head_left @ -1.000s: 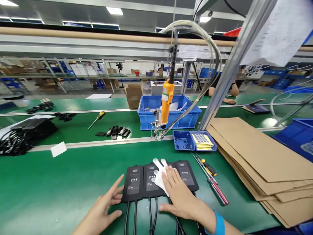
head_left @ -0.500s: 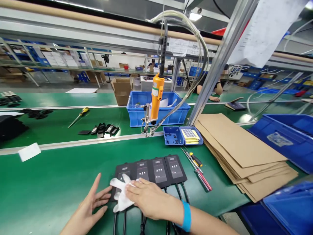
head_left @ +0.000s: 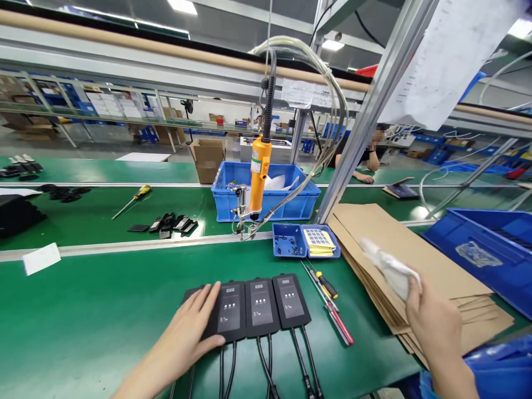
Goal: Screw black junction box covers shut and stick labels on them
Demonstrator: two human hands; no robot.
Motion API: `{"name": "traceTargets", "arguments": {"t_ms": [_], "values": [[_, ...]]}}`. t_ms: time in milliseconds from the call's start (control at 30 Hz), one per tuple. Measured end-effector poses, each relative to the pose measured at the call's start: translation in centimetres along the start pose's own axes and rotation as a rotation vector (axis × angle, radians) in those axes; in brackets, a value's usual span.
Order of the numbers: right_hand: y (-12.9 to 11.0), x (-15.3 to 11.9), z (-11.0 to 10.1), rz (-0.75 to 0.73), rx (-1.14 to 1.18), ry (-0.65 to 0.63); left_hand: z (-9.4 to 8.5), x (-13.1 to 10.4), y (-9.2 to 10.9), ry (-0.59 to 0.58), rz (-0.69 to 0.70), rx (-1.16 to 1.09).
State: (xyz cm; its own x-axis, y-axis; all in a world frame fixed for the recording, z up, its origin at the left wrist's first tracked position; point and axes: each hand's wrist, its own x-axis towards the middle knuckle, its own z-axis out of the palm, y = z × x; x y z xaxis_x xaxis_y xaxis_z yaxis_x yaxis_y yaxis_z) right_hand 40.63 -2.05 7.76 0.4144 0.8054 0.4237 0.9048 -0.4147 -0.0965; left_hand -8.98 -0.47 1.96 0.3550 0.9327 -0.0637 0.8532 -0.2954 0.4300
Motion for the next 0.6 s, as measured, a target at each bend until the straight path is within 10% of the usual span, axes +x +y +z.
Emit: {"name": "traceTargets", "arguments": {"t_ms": [133, 300, 600], "values": [[-1.4, -0.6, 0.9, -0.162, 0.133, 0.082, 1.7, 4.4, 5.3, -0.126, 0.117, -0.033], [-9.7, -8.2, 4.4, -0.418, 0.447, -0.576, 3.7, 8.3, 10.5, -0.212, 0.151, -0.022], [-14.7, -13.6, 7.7, -0.301, 0.891, -0.561, 4.6, 7.6, 9.8, -0.013, 0.111, -0.378]]}}
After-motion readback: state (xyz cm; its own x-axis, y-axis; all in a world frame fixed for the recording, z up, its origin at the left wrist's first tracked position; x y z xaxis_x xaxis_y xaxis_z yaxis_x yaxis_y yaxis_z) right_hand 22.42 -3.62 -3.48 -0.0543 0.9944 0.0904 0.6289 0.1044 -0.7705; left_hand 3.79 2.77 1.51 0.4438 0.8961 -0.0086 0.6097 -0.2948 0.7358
